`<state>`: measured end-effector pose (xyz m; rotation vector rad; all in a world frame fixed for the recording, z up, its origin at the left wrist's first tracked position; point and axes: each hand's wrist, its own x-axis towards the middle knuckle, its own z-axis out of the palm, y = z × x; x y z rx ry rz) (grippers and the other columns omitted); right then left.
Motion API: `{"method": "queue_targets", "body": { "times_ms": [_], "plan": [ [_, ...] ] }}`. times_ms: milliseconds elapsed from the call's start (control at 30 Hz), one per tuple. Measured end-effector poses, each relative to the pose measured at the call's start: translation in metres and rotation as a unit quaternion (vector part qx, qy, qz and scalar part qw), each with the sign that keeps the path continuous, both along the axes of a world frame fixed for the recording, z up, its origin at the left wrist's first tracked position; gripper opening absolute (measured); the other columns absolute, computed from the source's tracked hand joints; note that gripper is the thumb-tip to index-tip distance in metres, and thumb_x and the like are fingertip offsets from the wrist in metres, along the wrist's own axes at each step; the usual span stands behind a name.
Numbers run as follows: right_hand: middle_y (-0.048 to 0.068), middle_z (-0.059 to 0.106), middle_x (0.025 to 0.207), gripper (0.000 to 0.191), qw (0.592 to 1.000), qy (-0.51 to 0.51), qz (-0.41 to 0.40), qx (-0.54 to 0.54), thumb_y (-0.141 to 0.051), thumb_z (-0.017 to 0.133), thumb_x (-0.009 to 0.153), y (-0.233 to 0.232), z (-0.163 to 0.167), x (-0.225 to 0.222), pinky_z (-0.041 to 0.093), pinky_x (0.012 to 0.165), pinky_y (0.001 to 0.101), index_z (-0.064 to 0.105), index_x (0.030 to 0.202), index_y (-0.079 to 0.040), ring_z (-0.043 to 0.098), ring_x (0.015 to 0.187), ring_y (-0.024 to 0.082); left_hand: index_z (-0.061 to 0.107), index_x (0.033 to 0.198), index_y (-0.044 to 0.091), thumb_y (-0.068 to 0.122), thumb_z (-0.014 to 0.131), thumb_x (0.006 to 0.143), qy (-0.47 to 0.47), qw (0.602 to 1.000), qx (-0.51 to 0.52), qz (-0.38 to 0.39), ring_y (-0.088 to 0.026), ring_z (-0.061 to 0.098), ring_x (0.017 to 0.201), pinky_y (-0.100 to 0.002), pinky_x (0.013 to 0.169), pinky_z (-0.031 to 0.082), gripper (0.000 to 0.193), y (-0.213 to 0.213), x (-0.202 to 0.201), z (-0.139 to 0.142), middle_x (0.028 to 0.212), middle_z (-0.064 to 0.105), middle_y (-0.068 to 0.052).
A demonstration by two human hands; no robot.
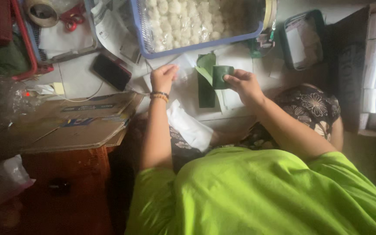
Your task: The person sits on the floor and wraps small white food items in green leaves. They place each wrapped item into a cardboard box filled with similar items.
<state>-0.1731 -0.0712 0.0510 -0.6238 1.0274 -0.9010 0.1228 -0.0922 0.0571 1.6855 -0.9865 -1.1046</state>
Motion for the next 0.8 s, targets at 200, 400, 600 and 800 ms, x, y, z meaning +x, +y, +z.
{"method": "queue_targets", "body": {
  "times_ms": [200, 400, 600, 800],
  "plan": [
    [0.009, 0.072, 0.104, 0.019, 0.998, -0.03, 0.029, -0.046, -0.007, 0.071, 0.097, 0.002, 0.016, 0.026, 0.058, 0.089, 0.0301, 0.069, 0.11, 0.006, 0.069, 0.095, 0.015, 0.078, 0.11, 0.0, 0.008, 0.079, 0.091, 0.04, 0.991, -0.124, -0.031, -0.009, 0.064, 0.075, -0.023, 0.067, 0.054, 0.02, 0.041, -0.065, 0.022, 0.094, 0.072, -0.005],
    [0.007, 0.072, 0.106, 0.02, 0.997, -0.05, 0.002, -0.062, -0.006, 0.071, 0.097, 0.016, 0.034, 0.03, 0.056, 0.085, 0.0297, 0.069, 0.114, 0.004, 0.067, 0.095, 0.014, 0.074, 0.121, 0.003, 0.006, 0.08, 0.093, -0.018, 0.968, -0.248, -0.017, -0.009, 0.063, 0.086, -0.024, 0.075, 0.055, 0.029, 0.066, -0.104, 0.036, 0.105, 0.063, -0.003],
    [0.009, 0.073, 0.109, 0.022, 0.993, -0.053, -0.011, -0.105, -0.005, 0.07, 0.096, 0.026, 0.043, 0.028, 0.057, 0.089, 0.0303, 0.068, 0.116, 0.005, 0.068, 0.097, 0.014, 0.062, 0.126, 0.003, 0.013, 0.084, 0.084, -0.041, 0.968, -0.243, 0.037, -0.009, 0.064, 0.081, -0.025, 0.073, 0.055, 0.048, 0.08, -0.117, 0.053, 0.099, 0.064, -0.001],
    [0.01, 0.074, 0.108, 0.022, 0.991, -0.021, -0.015, -0.128, -0.005, 0.071, 0.096, 0.033, 0.049, 0.031, 0.057, 0.088, 0.0308, 0.069, 0.116, 0.006, 0.069, 0.096, 0.015, 0.072, 0.115, 0.0, 0.018, 0.087, 0.084, -0.144, 0.959, -0.242, 0.033, -0.013, 0.067, 0.08, -0.027, 0.073, 0.056, 0.038, 0.083, -0.116, 0.06, 0.095, 0.069, -0.006]
  ]
}}
